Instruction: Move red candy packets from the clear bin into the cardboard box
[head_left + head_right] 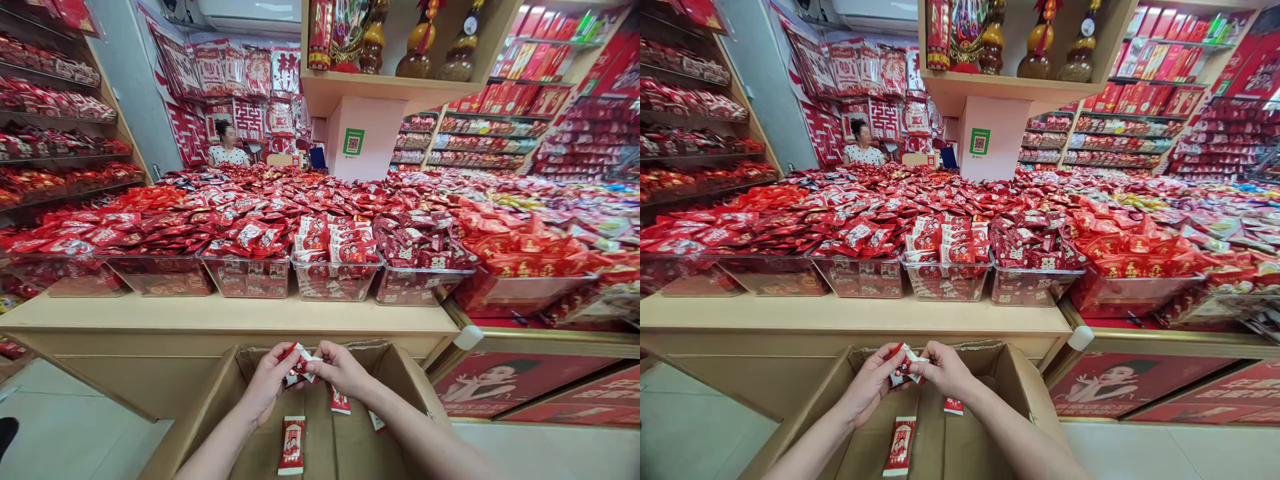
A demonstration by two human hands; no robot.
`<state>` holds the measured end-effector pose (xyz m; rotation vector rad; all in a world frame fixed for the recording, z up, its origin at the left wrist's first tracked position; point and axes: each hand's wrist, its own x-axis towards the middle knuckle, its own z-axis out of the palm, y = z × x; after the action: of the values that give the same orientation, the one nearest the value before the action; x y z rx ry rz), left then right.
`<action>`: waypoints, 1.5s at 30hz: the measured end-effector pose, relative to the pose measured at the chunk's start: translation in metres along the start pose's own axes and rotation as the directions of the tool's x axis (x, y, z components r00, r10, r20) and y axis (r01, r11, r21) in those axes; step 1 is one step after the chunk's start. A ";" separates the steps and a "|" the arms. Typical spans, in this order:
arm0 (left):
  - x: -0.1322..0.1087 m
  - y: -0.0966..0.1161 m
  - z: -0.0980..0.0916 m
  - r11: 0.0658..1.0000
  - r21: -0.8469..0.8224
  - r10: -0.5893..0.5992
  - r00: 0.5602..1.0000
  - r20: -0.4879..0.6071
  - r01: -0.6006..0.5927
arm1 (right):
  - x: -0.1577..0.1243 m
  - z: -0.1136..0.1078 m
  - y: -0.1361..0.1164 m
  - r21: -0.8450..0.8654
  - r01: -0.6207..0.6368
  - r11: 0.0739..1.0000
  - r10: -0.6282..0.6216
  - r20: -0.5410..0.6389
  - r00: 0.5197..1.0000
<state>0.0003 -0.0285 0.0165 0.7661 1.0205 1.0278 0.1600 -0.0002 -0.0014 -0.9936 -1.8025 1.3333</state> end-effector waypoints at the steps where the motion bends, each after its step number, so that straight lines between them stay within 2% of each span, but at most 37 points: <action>1: 0.000 -0.001 0.000 1.000 -0.024 0.001 1.000 0.001 -0.001 | 0.000 0.000 -0.002 -0.021 0.015 1.000 -0.016 -0.015 1.000; 6: 0.001 0.000 0.001 0.982 -0.190 0.016 0.999 0.039 -0.008 | -0.003 0.001 -0.010 -0.275 0.100 0.956 -0.138 -0.121 0.983; 9: -0.001 0.005 0.001 0.972 -0.228 -0.046 0.997 0.065 0.060 | -0.006 -0.002 -0.014 -0.472 0.246 0.846 -0.328 -0.098 0.940; 11: -0.004 0.007 0.002 0.972 -0.203 -0.101 0.989 0.107 0.121 | -0.008 -0.004 -0.016 -0.585 0.354 0.730 -0.463 -0.041 0.885; 13: -0.007 0.009 0.004 0.983 -0.132 -0.113 0.989 0.092 0.125 | -0.009 -0.006 -0.018 -0.641 0.419 0.643 -0.530 0.023 0.848; 15: -0.009 0.009 0.006 0.997 -0.024 -0.077 0.997 0.014 0.077 | -0.010 -0.005 -0.019 -0.631 0.455 0.629 -0.541 0.064 0.838; 17: -0.010 0.008 0.007 0.997 0.076 -0.021 0.999 -0.040 0.024 | -0.010 -0.002 -0.019 -0.564 0.455 0.689 -0.540 0.019 0.841; 19: -0.009 0.007 0.006 0.992 0.125 0.035 0.999 -0.027 -0.031 | -0.008 0.003 -0.016 -0.425 0.388 0.818 -0.484 -0.143 0.863; 21: -0.008 0.005 0.005 0.986 0.150 0.069 0.998 -0.002 -0.068 | -0.006 0.008 -0.011 -0.189 0.259 0.947 -0.306 -0.294 0.905; 23: -0.007 0.003 0.003 0.983 0.171 0.069 0.998 0.010 -0.070 | -0.003 0.011 -0.006 0.053 0.096 0.994 -0.077 -0.286 0.955; 25: -0.004 0.000 0.001 0.979 0.197 0.048 0.999 0.013 -0.049 | -0.001 0.011 -0.002 0.166 -0.022 0.986 0.057 -0.205 0.977; 27: -0.001 -0.002 -0.001 0.971 0.238 0.021 1.000 0.021 -0.025 | -0.001 0.009 -0.001 0.144 -0.045 0.989 0.070 -0.171 0.983; 30: 0.003 -0.006 -0.004 0.948 0.320 -0.013 0.999 0.037 0.001 | -0.002 0.005 -0.002 0.111 -0.007 0.994 0.027 -0.176 0.984; 32: 0.005 -0.008 -0.005 0.942 0.334 -0.018 0.999 0.049 0.000 | -0.001 0.006 -0.001 0.230 -0.016 0.973 0.053 -0.154 0.987; 35: 0.005 -0.011 -0.004 0.951 0.308 -0.017 0.998 0.067 -0.005 | 0.001 0.010 0.003 0.448 -0.066 0.891 0.106 -0.064 0.992; 38: 0.005 -0.014 -0.004 0.948 0.319 -0.044 0.995 0.085 0.014 | 0.002 0.012 0.005 0.513 -0.098 0.853 0.133 -0.032 0.991; 41: 0.007 -0.017 -0.006 0.933 0.360 -0.028 0.994 0.108 -0.013 | 0.000 0.009 0.004 0.482 -0.135 0.866 0.154 0.000 0.988; 45: 0.011 -0.022 -0.008 0.909 0.413 0.013 0.995 0.099 -0.053 | -0.002 0.004 0.003 0.324 -0.145 0.935 0.149 0.012 0.989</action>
<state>0.0013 -0.0252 -0.0092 1.1736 1.1633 0.7999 0.1577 -0.0032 -0.0053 -0.9653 -1.4581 1.6486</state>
